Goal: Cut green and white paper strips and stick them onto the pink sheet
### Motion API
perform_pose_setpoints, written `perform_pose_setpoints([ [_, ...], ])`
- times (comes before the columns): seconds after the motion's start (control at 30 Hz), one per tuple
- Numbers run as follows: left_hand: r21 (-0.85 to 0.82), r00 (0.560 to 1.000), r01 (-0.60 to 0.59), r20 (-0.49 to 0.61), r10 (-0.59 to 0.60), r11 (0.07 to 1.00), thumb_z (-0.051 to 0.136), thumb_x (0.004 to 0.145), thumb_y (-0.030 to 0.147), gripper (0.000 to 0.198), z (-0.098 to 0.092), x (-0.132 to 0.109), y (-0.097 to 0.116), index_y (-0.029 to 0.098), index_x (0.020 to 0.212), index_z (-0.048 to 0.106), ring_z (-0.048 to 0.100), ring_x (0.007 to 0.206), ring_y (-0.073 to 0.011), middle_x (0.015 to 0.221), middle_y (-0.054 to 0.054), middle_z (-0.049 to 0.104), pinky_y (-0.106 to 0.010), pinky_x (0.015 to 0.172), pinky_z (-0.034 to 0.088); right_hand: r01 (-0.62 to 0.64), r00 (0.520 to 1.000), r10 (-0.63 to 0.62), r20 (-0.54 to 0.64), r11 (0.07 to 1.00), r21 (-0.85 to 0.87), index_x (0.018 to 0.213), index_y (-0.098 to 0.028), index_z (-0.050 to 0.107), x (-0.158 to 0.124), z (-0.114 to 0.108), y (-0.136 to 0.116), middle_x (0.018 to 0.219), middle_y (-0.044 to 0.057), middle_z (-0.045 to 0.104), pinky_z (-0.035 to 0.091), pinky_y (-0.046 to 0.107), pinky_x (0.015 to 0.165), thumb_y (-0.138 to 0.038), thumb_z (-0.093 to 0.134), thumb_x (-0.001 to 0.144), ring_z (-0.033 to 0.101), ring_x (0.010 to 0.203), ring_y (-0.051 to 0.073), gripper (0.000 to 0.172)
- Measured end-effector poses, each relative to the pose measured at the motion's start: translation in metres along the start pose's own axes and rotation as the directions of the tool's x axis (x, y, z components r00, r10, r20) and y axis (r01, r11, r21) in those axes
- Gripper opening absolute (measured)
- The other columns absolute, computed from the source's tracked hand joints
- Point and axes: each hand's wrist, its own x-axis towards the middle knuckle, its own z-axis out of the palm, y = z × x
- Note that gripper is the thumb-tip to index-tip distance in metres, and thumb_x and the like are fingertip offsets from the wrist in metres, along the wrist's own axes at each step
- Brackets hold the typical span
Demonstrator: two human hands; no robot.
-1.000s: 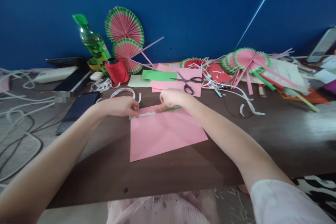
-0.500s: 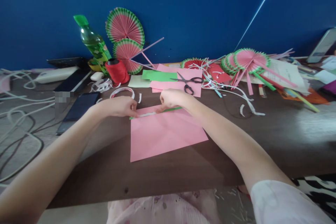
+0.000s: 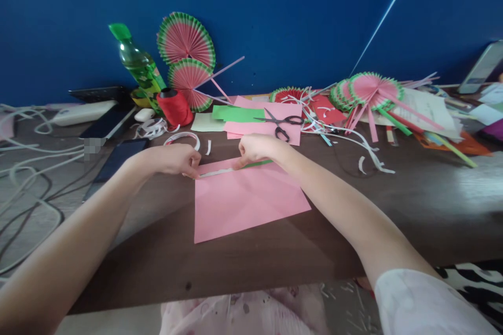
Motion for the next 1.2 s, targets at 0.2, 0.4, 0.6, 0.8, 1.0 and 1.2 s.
perform_pose_setpoints([
  [0.2, 0.031, 0.998, 0.066, -0.015, -0.065, 0.997, 0.059, 0.062, 0.027, 0.013, -0.003, -0.008, 0.009, 0.015, 0.062, 0.062, 0.049, 0.053, -0.0114, 0.06, -0.002, 0.061, -0.022, 0.048, 0.028, 0.021, 1.0, -0.022, 0.011, 0.999, 0.048, 0.061, -0.019, 0.054, -0.003, -0.002, -0.002, 0.059, 0.0, 0.053, 0.028, 0.025, 0.048, -0.056, 0.06, 0.062, 0.044, 0.052, 0.011, 0.037],
  [0.4, 0.035, 1.0, 0.016, 0.0, -0.016, 0.999, 0.056, 0.064, 0.022, 0.014, -0.003, -0.011, 0.014, 0.013, 0.07, 0.064, 0.054, 0.06, -0.0137, 0.068, -0.005, 0.065, -0.023, 0.05, 0.031, 0.118, 0.992, -0.122, 0.025, 0.987, 0.11, 0.064, -0.018, 0.055, -0.002, -0.005, 0.0, 0.064, 0.0, 0.055, 0.03, 0.024, 0.05, -0.045, 0.063, 0.064, 0.046, 0.056, 0.011, 0.028],
  [0.6, -0.024, 0.991, 0.037, -0.13, -0.04, 0.999, 0.054, 0.064, 0.026, 0.013, 0.001, -0.004, 0.006, 0.016, 0.071, 0.06, 0.056, 0.061, -0.0135, 0.065, -0.002, 0.063, -0.021, 0.05, 0.033, 0.206, 0.974, -0.221, 0.051, 0.954, 0.217, 0.072, -0.018, 0.06, -0.004, -0.009, 0.0, 0.068, -0.001, 0.058, 0.032, 0.023, 0.052, -0.031, 0.06, 0.067, 0.047, 0.057, 0.01, 0.014],
  [0.8, -0.151, 0.978, 0.11, -0.159, -0.134, 0.982, 0.047, 0.063, 0.015, 0.013, 0.005, 0.001, -0.002, 0.016, 0.071, 0.057, 0.059, 0.054, -0.012, 0.069, -0.003, 0.067, -0.021, 0.051, 0.039, 0.26, 0.961, -0.225, -0.161, 0.934, 0.245, 0.075, -0.018, 0.06, -0.006, 0.0, -0.011, 0.073, 0.001, 0.06, 0.032, 0.022, 0.053, -0.025, 0.054, 0.069, 0.048, 0.061, 0.011, 0.011],
  [1.0, -0.229, 0.968, 0.159, -0.155, -0.198, 0.96, 0.045, 0.063, 0.01, 0.018, 0.003, 0.001, -0.001, 0.016, 0.075, 0.055, 0.062, 0.059, -0.0129, 0.069, -0.004, 0.068, -0.02, 0.053, 0.042, 0.3, 0.935, -0.236, -0.266, 0.925, 0.233, 0.084, -0.018, 0.055, 0.002, 0.018, -0.021, 0.074, -0.001, 0.057, 0.028, 0.021, 0.051, -0.033, 0.062, 0.067, 0.047, 0.061, 0.01, 0.024],
  [1.2, -0.295, 0.95, 0.158, -0.213, -0.226, 0.942, 0.041, 0.066, 0.011, 0.016, -0.002, -0.002, -0.001, 0.016, 0.076, 0.053, 0.063, 0.056, -0.0123, 0.067, -0.004, 0.067, -0.02, 0.055, 0.045, 0.313, 0.937, -0.241, -0.254, 0.902, 0.298, 0.079, -0.016, 0.056, 0.003, 0.02, -0.021, 0.073, -0.001, 0.056, 0.03, 0.02, 0.052, -0.026, 0.059, 0.069, 0.047, 0.06, 0.009, 0.014],
])
